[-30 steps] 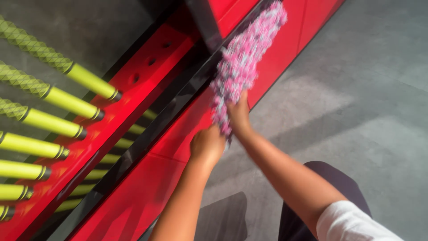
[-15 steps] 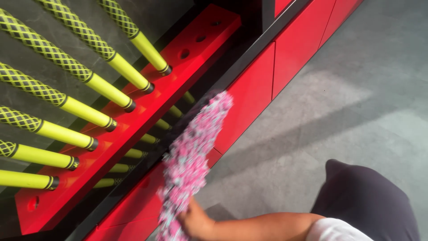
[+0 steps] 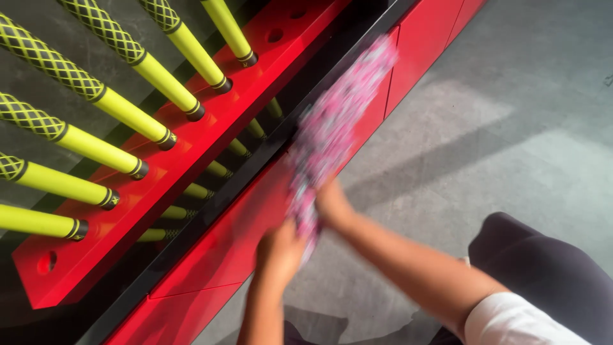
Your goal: The person cleans the interior and edges of a red shelving unit using a pink duster.
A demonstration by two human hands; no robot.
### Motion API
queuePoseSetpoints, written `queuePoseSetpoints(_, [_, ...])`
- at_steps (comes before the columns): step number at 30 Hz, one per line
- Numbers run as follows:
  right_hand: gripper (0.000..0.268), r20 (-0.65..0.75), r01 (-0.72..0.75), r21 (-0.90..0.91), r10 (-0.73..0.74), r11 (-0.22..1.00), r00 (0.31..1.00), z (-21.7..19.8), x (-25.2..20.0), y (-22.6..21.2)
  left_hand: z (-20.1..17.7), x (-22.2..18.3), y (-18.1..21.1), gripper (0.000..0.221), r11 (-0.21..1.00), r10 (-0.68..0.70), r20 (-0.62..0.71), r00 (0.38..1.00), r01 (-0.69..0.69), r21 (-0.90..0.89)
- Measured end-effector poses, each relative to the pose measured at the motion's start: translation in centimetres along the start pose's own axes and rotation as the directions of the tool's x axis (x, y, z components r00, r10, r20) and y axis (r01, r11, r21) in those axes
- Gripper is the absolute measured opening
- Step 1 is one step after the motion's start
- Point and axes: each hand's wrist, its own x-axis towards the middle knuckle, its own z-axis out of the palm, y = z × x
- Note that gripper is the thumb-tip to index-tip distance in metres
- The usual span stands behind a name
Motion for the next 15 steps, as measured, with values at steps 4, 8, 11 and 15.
queuePoseSetpoints(4, [0.061,0.455,-0.045,-0.273,0.170,0.961,0.874,10.2,-15.5,1.4,0.8,-12.1,-12.0,0.037,0.932,-0.339,0.103,0.935,0.349,-0.103])
queuePoseSetpoints(8, [0.062,0.588,-0.420,0.146,0.262,0.896,0.765,16.1,-23.9,0.9,1.0,-13.0,-12.6,0.035,0.876,-0.431,0.133,0.893,0.449,-0.176])
queuePoseSetpoints(11, [0.054,0.463,-0.377,0.042,0.317,0.925,0.828,15.4,-22.3,-0.1,1.2,-14.6,-14.5,0.034,0.896,-0.359,0.106,0.927,0.374,-0.240])
queuePoseSetpoints(15, [0.043,0.279,0.410,-0.324,-0.329,0.853,0.902,6.6,-11.3,-0.4,0.5,-9.2,-9.2,0.033,0.934,-0.107,0.027,0.994,0.110,-0.340])
